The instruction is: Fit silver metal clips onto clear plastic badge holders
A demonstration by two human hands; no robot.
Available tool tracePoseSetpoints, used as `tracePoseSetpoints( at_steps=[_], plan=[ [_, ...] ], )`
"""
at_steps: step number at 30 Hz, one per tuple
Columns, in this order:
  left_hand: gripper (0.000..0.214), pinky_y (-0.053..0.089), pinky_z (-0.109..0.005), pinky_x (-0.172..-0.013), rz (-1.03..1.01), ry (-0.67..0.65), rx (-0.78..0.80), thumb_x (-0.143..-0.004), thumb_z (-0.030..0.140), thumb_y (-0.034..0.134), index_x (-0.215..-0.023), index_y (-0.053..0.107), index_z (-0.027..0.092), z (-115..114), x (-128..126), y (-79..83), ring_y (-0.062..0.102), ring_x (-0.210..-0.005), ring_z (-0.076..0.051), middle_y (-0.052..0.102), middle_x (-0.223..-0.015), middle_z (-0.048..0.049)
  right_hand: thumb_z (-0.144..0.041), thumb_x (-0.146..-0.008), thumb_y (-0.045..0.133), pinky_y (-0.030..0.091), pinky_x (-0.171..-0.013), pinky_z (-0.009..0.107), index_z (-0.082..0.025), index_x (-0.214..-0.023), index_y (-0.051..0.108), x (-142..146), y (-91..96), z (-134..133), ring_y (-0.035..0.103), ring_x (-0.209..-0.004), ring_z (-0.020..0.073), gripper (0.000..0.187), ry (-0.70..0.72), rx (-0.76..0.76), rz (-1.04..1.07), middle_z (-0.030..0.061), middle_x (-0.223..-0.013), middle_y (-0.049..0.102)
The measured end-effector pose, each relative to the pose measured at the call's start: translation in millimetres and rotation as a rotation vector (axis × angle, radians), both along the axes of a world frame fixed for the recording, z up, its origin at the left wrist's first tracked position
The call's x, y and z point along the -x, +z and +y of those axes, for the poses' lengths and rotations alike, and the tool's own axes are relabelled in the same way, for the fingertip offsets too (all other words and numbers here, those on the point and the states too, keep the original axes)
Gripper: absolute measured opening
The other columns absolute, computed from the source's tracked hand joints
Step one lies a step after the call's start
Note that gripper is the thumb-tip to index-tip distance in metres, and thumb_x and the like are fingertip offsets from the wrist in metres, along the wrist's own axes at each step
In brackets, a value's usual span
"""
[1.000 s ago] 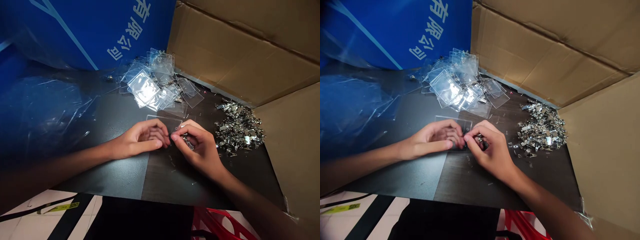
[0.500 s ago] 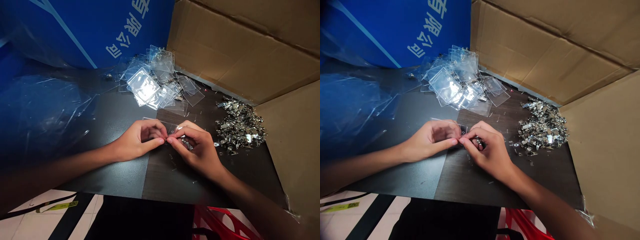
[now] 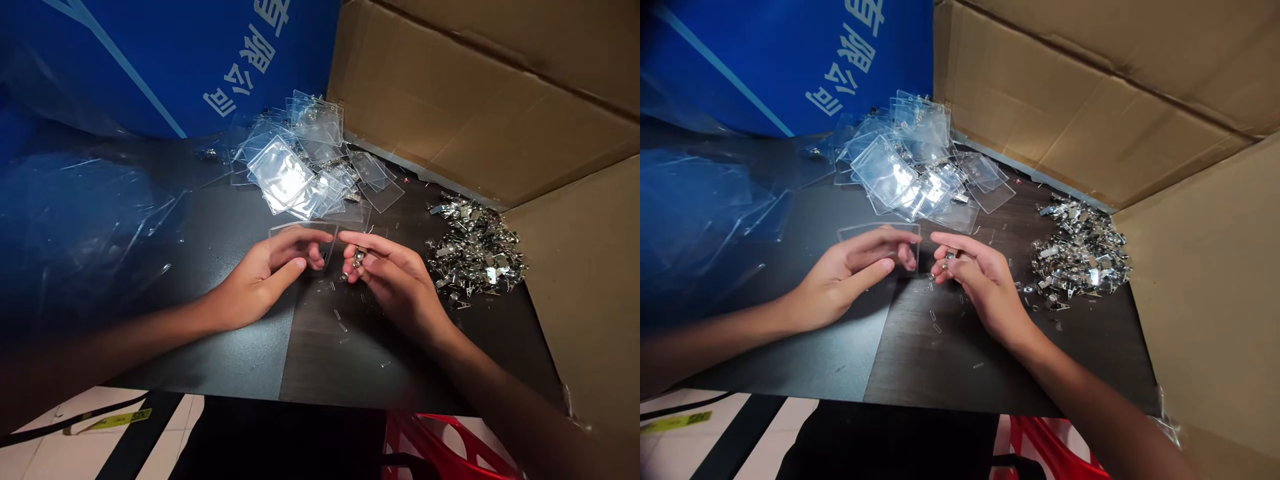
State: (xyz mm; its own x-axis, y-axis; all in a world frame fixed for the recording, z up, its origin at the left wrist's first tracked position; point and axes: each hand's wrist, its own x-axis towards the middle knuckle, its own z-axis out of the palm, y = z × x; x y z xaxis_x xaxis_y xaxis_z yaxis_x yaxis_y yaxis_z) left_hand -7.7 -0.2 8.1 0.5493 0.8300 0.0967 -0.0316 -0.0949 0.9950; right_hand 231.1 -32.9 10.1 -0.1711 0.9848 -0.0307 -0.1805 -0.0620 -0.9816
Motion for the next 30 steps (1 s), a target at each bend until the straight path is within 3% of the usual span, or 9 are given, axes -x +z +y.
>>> tracePoseSetpoints(
  at_steps=[5, 13, 17, 22, 30],
  plan=[
    [0.029, 0.050, -0.031, -0.093, -0.095, -0.020, 0.105, -0.104, 0.029, 0.071, -0.132, 0.071, 0.019, 1.0, 0.7, -5.0, 0.059, -0.099, -0.018, 0.062, -0.103, -0.0048, -0.019, -0.092, 0.086, 0.066, -0.088, 0.030, -0.025, -0.123, 0.084, -0.5, -0.3, 0.6, 0.075, -0.087, 0.0127, 0.032, 0.063, -0.015, 0.006, 0.0014, -0.104, 0.074],
    [0.026, 0.046, -0.030, -0.087, -0.278, -0.088, 0.389, -0.089, 0.018, 0.078, -0.113, 0.068, 0.018, 5.3, -1.3, -2.0, 0.056, -0.093, -0.017, 0.058, -0.099, -0.0032, -0.009, -0.084, 0.093, 0.062, -0.082, 0.016, -0.029, -0.119, 0.087, 1.6, -1.3, -0.3, 0.074, -0.089, 0.0073, 0.041, 0.125, -0.007, 0.141, -0.0014, -0.099, 0.073],
    [0.028, 0.047, -0.030, -0.091, -0.310, -0.147, 0.478, -0.089, 0.017, 0.079, -0.114, 0.065, 0.019, 4.1, -0.7, -4.8, 0.058, -0.097, -0.016, 0.058, -0.103, -0.0029, -0.008, -0.082, 0.096, 0.064, -0.082, 0.017, -0.028, -0.111, 0.088, 5.4, 2.9, -4.4, 0.075, -0.091, 0.0089, 0.037, 0.062, -0.127, 0.060, 0.0001, -0.103, 0.072],
    [0.026, 0.046, -0.032, -0.095, -0.261, -0.200, 0.303, -0.098, 0.016, 0.073, -0.120, 0.060, 0.021, -0.1, -1.3, -5.8, 0.057, -0.102, -0.017, 0.055, -0.106, -0.0028, -0.005, -0.086, 0.090, 0.068, -0.090, 0.027, -0.028, -0.109, 0.087, 10.0, 4.9, -9.9, 0.073, -0.093, 0.0130, 0.032, -0.029, -0.314, -0.072, 0.0021, -0.106, 0.071],
    [0.022, 0.048, -0.031, -0.100, -0.113, -0.240, 0.051, -0.111, 0.023, 0.060, -0.132, 0.052, 0.024, -4.9, 2.3, -11.5, 0.054, -0.109, -0.017, 0.051, -0.114, -0.0044, -0.008, -0.088, 0.088, 0.070, -0.089, 0.033, -0.027, -0.107, 0.084, 9.4, 0.6, -9.7, 0.075, -0.093, 0.0162, 0.028, -0.056, -0.323, -0.164, 0.0028, -0.106, 0.071]
  ],
)
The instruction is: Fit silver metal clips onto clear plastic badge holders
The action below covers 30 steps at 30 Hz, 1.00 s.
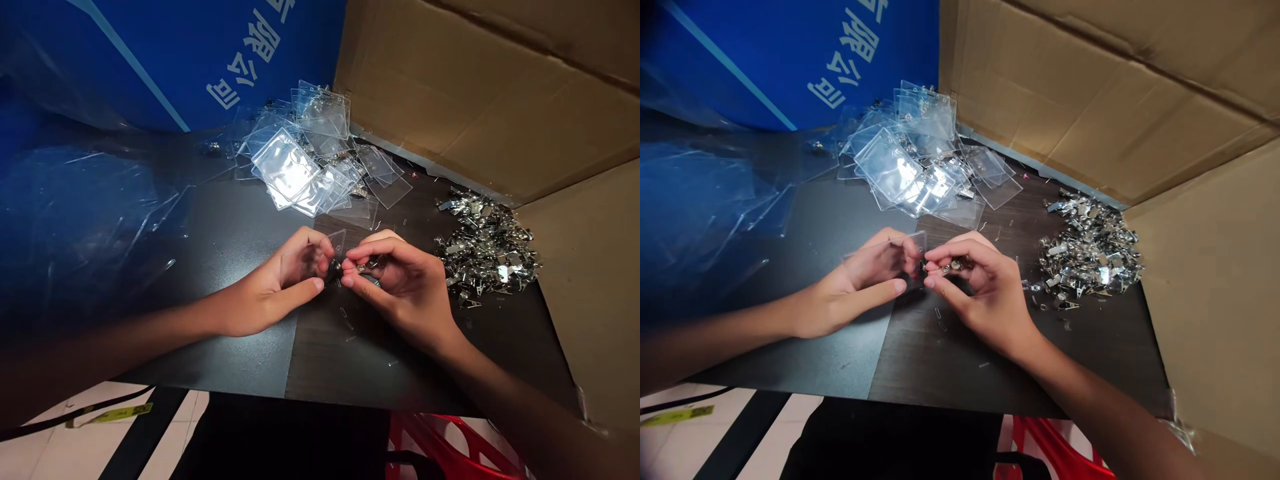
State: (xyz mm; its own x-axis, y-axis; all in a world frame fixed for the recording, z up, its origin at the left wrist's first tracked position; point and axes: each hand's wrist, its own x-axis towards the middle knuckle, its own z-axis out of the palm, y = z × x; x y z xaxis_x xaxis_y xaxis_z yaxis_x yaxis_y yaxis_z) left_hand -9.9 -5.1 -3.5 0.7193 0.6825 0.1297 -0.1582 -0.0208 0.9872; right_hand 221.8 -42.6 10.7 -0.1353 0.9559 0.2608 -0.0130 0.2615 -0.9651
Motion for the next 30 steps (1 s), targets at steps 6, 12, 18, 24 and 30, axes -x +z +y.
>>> tracePoseSetpoints(
  at_steps=[6, 12, 18, 24, 30],
  plan=[
    [0.021, 0.050, -0.027, -0.111, 0.021, 0.050, 0.004, -0.112, 0.022, 0.060, -0.132, 0.054, 0.026, -5.9, -3.9, 1.1, 0.057, -0.120, -0.015, 0.052, -0.122, -0.0054, -0.011, -0.086, 0.089, 0.072, -0.081, 0.036, -0.027, -0.104, 0.083, 1.9, 1.3, -3.0, 0.077, -0.091, 0.0195, 0.024, -0.105, -0.022, -0.111, 0.0041, -0.106, 0.074],
    [0.020, 0.055, -0.029, -0.110, 0.033, 0.086, -0.013, -0.109, 0.020, 0.064, -0.127, 0.060, 0.023, -5.8, -7.0, 2.7, 0.062, -0.116, -0.017, 0.058, -0.118, -0.0066, -0.013, -0.087, 0.090, 0.067, -0.076, 0.035, -0.026, -0.103, 0.082, 0.9, 2.2, -4.2, 0.076, -0.085, 0.0188, 0.022, -0.126, -0.046, -0.187, 0.0035, -0.103, 0.077],
    [0.017, 0.057, -0.027, -0.109, 0.033, 0.130, -0.054, -0.106, 0.016, 0.066, -0.122, 0.064, 0.021, -6.6, -8.2, 4.3, 0.065, -0.112, -0.016, 0.061, -0.116, -0.0064, -0.013, -0.090, 0.087, 0.065, -0.079, 0.033, -0.026, -0.102, 0.083, 0.4, 1.8, -6.0, 0.076, -0.085, 0.0170, 0.018, -0.154, -0.081, -0.274, 0.0016, -0.099, 0.082],
    [0.016, 0.061, -0.027, -0.105, 0.109, 0.180, -0.148, -0.104, 0.015, 0.067, -0.120, 0.068, 0.018, -4.8, -10.6, 9.9, 0.071, -0.110, -0.017, 0.069, -0.116, -0.0082, -0.017, -0.085, 0.092, 0.065, -0.072, 0.033, -0.024, -0.097, 0.082, 1.1, 2.3, -5.1, 0.074, -0.075, 0.0165, 0.017, -0.228, -0.054, -0.294, 0.0017, -0.093, 0.082],
    [0.016, 0.065, -0.028, -0.094, 0.124, 0.283, -0.127, -0.102, 0.020, 0.070, -0.117, 0.071, 0.016, 2.3, -9.7, 12.7, 0.075, -0.098, -0.017, 0.077, -0.113, -0.0092, -0.019, -0.091, 0.088, 0.064, -0.073, 0.033, -0.024, -0.097, 0.082, -0.5, 2.2, -5.3, 0.075, -0.085, 0.0184, 0.010, -0.230, -0.086, -0.277, 0.0038, -0.097, 0.081]
  ],
)
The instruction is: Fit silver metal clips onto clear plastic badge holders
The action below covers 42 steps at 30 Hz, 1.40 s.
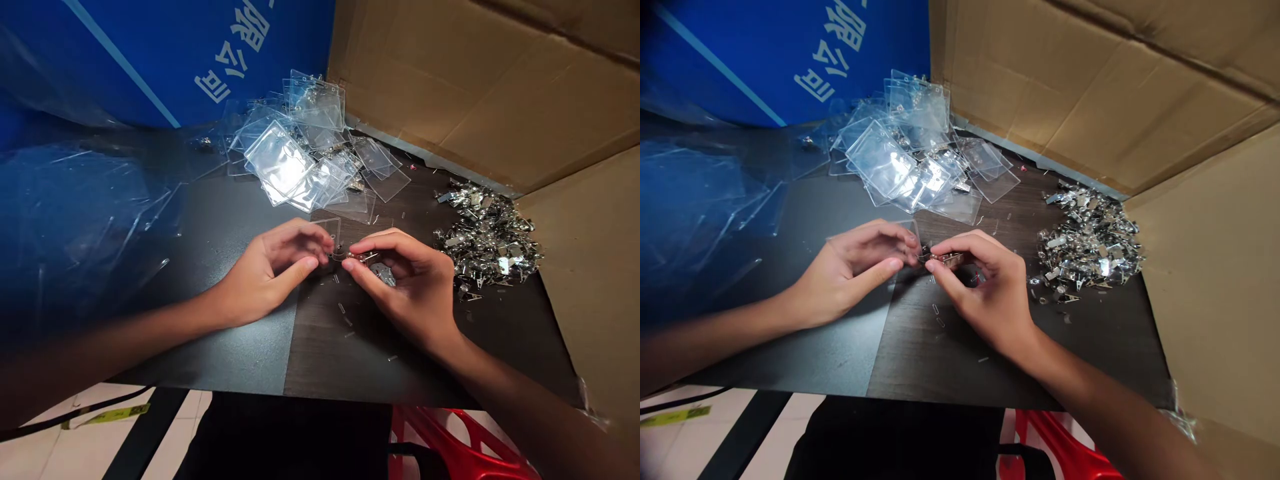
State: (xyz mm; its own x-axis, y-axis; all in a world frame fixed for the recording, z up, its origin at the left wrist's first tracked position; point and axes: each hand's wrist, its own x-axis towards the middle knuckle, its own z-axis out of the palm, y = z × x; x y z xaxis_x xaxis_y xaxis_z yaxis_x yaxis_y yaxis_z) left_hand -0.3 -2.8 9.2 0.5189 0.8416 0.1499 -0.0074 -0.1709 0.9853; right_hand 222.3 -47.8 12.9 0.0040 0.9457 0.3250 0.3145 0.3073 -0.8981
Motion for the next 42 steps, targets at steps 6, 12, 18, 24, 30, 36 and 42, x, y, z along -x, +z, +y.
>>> tracePoseSetpoints(
  at_steps=[6, 12, 18, 24, 30, 36, 42],
  plan=[
    [0.012, 0.067, -0.033, -0.100, 0.006, 0.007, 0.023, -0.101, 0.021, 0.069, -0.108, 0.077, 0.016, -2.4, -1.5, 2.9, 0.079, -0.104, -0.020, 0.081, -0.112, -0.0087, -0.021, -0.091, 0.088, 0.068, -0.079, 0.036, -0.025, -0.100, 0.081, 2.2, -0.7, -3.0, 0.079, -0.087, 0.0199, 0.012, -0.022, 0.043, 0.067, 0.0036, -0.097, 0.083],
    [0.014, 0.069, -0.033, -0.097, -0.021, 0.003, -0.031, -0.100, 0.017, 0.071, -0.107, 0.083, 0.017, -1.8, -2.8, 3.4, 0.081, -0.106, -0.020, 0.084, -0.111, -0.0087, -0.019, -0.090, 0.090, 0.066, -0.071, 0.034, -0.025, -0.095, 0.080, 2.0, 0.5, -5.0, 0.078, -0.082, 0.0196, 0.013, -0.037, 0.004, -0.011, 0.0024, -0.092, 0.082],
    [0.009, 0.070, -0.030, -0.091, -0.040, 0.056, -0.008, -0.087, 0.016, 0.089, -0.096, 0.088, 0.019, -1.7, -3.9, 1.0, 0.080, -0.097, -0.018, 0.083, -0.105, -0.0063, -0.019, -0.095, 0.086, 0.065, -0.079, 0.038, -0.028, -0.098, 0.079, 0.1, -1.0, -7.8, 0.077, -0.085, 0.0216, 0.012, 0.000, -0.097, -0.092, 0.0035, -0.095, 0.081],
    [0.004, 0.067, -0.028, -0.079, -0.030, 0.129, 0.007, -0.085, 0.022, 0.092, -0.085, 0.088, 0.022, -1.8, -4.9, 0.4, 0.077, -0.086, -0.017, 0.083, -0.095, -0.0063, -0.020, -0.098, 0.083, 0.065, -0.081, 0.042, -0.029, -0.100, 0.077, 1.8, -3.4, -8.5, 0.077, -0.088, 0.0235, 0.011, 0.035, -0.149, -0.110, 0.0042, -0.097, 0.081],
    [0.005, 0.067, -0.026, -0.081, -0.064, 0.118, -0.019, -0.088, 0.018, 0.088, -0.086, 0.089, 0.022, -2.8, -6.2, 1.7, 0.078, -0.089, -0.017, 0.085, -0.094, -0.0057, -0.015, -0.098, 0.081, 0.063, -0.088, 0.042, -0.027, -0.102, 0.076, 4.2, -2.5, -9.5, 0.076, -0.094, 0.0229, 0.014, 0.077, -0.096, 0.004, 0.0050, -0.100, 0.079],
    [0.006, 0.066, -0.026, -0.080, -0.058, 0.087, -0.038, -0.087, 0.017, 0.088, -0.084, 0.088, 0.023, -1.3, -7.2, 1.5, 0.077, -0.088, -0.017, 0.085, -0.095, -0.0051, -0.017, -0.099, 0.081, 0.062, -0.087, 0.043, -0.028, -0.101, 0.075, 4.8, -3.2, -8.6, 0.073, -0.094, 0.0238, 0.012, 0.058, -0.098, -0.016, 0.0057, -0.100, 0.076],
    [0.009, 0.065, -0.023, -0.080, -0.060, 0.041, -0.064, -0.089, 0.012, 0.084, -0.087, 0.086, 0.020, 0.6, -7.0, 2.5, 0.079, -0.089, -0.016, 0.085, -0.095, -0.0050, -0.011, -0.097, 0.081, 0.062, -0.095, 0.045, -0.029, -0.100, 0.075, 4.2, -1.5, -6.9, 0.074, -0.104, 0.0246, 0.018, 0.073, -0.137, -0.013, 0.0062, -0.108, 0.076]
  ],
)
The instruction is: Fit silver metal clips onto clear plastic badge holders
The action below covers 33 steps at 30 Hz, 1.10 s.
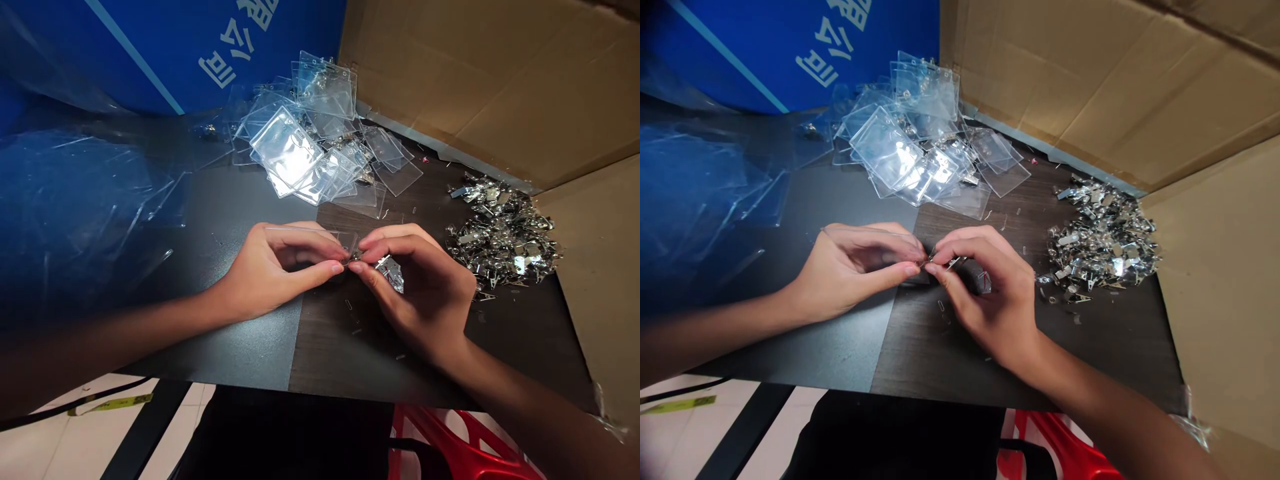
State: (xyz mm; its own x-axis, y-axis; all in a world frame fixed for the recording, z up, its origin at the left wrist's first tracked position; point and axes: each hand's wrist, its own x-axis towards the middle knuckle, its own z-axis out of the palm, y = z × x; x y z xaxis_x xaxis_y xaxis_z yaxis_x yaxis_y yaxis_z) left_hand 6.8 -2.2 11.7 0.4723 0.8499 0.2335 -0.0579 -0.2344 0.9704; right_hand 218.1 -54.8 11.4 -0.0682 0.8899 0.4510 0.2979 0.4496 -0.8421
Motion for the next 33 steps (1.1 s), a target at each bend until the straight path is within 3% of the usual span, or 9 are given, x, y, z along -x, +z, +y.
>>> tracePoseSetpoints(
  at_steps=[3, 10, 26, 30, 33],
  plan=[
    [0.009, 0.065, -0.021, -0.081, 0.035, -0.001, -0.053, -0.089, 0.010, 0.083, -0.088, 0.085, 0.019, 0.2, 1.3, -0.2, 0.079, -0.089, -0.015, 0.084, -0.096, -0.0049, -0.011, -0.096, 0.082, 0.062, -0.099, 0.046, -0.028, -0.098, 0.076, -0.1, 0.8, 0.5, 0.075, -0.110, 0.0259, 0.018, 0.008, 0.028, 0.020, 0.0073, -0.114, 0.078],
    [0.010, 0.065, -0.018, -0.081, 0.056, -0.018, -0.104, -0.092, 0.009, 0.080, -0.089, 0.083, 0.017, 1.5, 3.0, -1.7, 0.080, -0.090, -0.013, 0.085, -0.098, -0.0058, -0.005, -0.092, 0.083, 0.060, -0.090, 0.041, -0.026, -0.097, 0.077, -1.0, 0.7, 2.3, 0.075, -0.095, 0.0214, 0.022, 0.068, 0.051, 0.104, 0.0030, -0.099, 0.078],
    [0.009, 0.063, -0.018, -0.077, 0.058, -0.021, -0.206, -0.091, 0.009, 0.080, -0.089, 0.085, 0.017, -0.1, 0.6, 0.8, 0.078, -0.084, -0.013, 0.084, -0.093, -0.0056, -0.004, -0.090, 0.082, 0.054, -0.089, 0.034, -0.024, -0.102, 0.069, -5.9, 4.9, 2.4, 0.069, -0.096, 0.0180, 0.026, 0.207, 0.196, 0.171, 0.0007, -0.102, 0.073],
    [0.010, 0.064, -0.017, -0.081, 0.066, 0.020, -0.166, -0.091, 0.009, 0.080, -0.089, 0.086, 0.017, -1.2, 0.4, 3.9, 0.080, -0.087, -0.013, 0.085, -0.094, -0.0053, -0.008, -0.093, 0.081, 0.056, -0.088, 0.033, -0.025, -0.099, 0.070, -5.5, 2.2, 5.2, 0.070, -0.094, 0.0171, 0.021, 0.188, 0.161, 0.156, -0.0003, -0.098, 0.073],
    [0.009, 0.066, -0.019, -0.083, 0.055, 0.042, -0.014, -0.095, 0.014, 0.079, -0.100, 0.086, 0.015, -0.9, 1.3, 4.8, 0.082, -0.087, -0.014, 0.086, -0.095, -0.0061, -0.015, -0.095, 0.083, 0.058, -0.086, 0.034, -0.026, -0.100, 0.073, -9.2, 0.3, 10.5, 0.073, -0.092, 0.0176, 0.015, 0.077, 0.134, 0.106, -0.0001, -0.098, 0.077]
  ],
)
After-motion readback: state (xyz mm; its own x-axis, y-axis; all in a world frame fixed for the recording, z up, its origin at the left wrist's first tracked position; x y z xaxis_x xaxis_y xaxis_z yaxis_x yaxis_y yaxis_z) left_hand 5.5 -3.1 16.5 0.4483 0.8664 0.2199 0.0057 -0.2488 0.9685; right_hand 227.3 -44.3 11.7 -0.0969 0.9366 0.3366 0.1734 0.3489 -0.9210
